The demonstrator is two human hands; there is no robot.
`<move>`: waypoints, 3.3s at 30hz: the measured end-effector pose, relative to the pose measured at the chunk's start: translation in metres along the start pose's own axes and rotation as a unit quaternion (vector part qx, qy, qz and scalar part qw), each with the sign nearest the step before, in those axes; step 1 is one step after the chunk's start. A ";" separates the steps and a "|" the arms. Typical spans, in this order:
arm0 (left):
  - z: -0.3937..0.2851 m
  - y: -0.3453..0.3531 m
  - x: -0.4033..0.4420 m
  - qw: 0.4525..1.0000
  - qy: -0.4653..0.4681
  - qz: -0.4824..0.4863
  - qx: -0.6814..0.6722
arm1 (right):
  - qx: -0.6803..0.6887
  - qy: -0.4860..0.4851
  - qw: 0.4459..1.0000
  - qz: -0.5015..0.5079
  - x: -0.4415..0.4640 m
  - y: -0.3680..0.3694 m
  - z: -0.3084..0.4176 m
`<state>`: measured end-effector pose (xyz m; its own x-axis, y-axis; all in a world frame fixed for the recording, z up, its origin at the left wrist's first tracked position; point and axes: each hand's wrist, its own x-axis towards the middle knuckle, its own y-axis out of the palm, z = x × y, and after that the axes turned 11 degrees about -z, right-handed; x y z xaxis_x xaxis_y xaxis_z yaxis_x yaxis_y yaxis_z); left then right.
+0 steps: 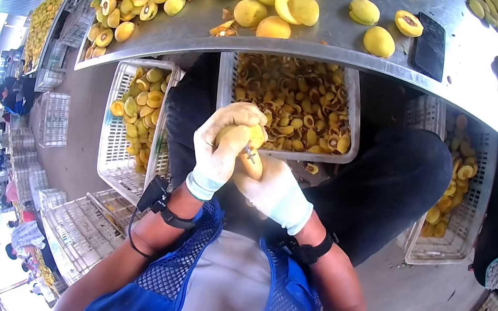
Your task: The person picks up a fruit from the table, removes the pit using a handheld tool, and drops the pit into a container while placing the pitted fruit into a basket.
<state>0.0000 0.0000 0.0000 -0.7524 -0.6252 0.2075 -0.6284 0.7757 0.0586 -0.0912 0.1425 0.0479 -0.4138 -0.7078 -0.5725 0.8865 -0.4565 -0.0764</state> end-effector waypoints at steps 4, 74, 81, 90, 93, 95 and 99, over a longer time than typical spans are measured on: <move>-0.010 0.013 0.003 0.998 0.011 -0.004 0.067 | -0.015 -0.040 0.999 -0.024 0.006 -0.003 -0.015; 0.016 0.002 0.017 0.951 -0.226 -0.001 -0.211 | 0.157 0.056 0.982 0.091 0.009 -0.002 -0.014; 0.017 -0.004 0.019 0.948 -0.237 0.033 -0.211 | 0.205 0.087 0.967 0.121 0.009 0.001 -0.017; 0.026 -0.001 0.013 0.904 -0.245 0.061 -0.345 | 0.223 0.076 0.957 0.171 0.010 0.003 -0.018; 0.022 0.000 0.014 0.884 -0.244 0.069 -0.394 | 0.211 0.072 0.961 0.165 0.010 0.007 -0.018; 0.017 -0.004 0.014 0.897 -0.235 0.029 -0.373 | 0.212 0.071 0.959 0.177 0.009 0.007 -0.012; 0.012 -0.049 0.020 0.925 -0.206 -0.095 -0.306 | 0.276 0.065 0.949 0.135 0.007 0.001 -0.009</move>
<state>0.0133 -0.0520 -0.0102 -0.7302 -0.6375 -0.2456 -0.6228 0.4734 0.6229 -0.0916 0.1422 0.0369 -0.1257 -0.7835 -0.6085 0.6980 -0.5057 0.5070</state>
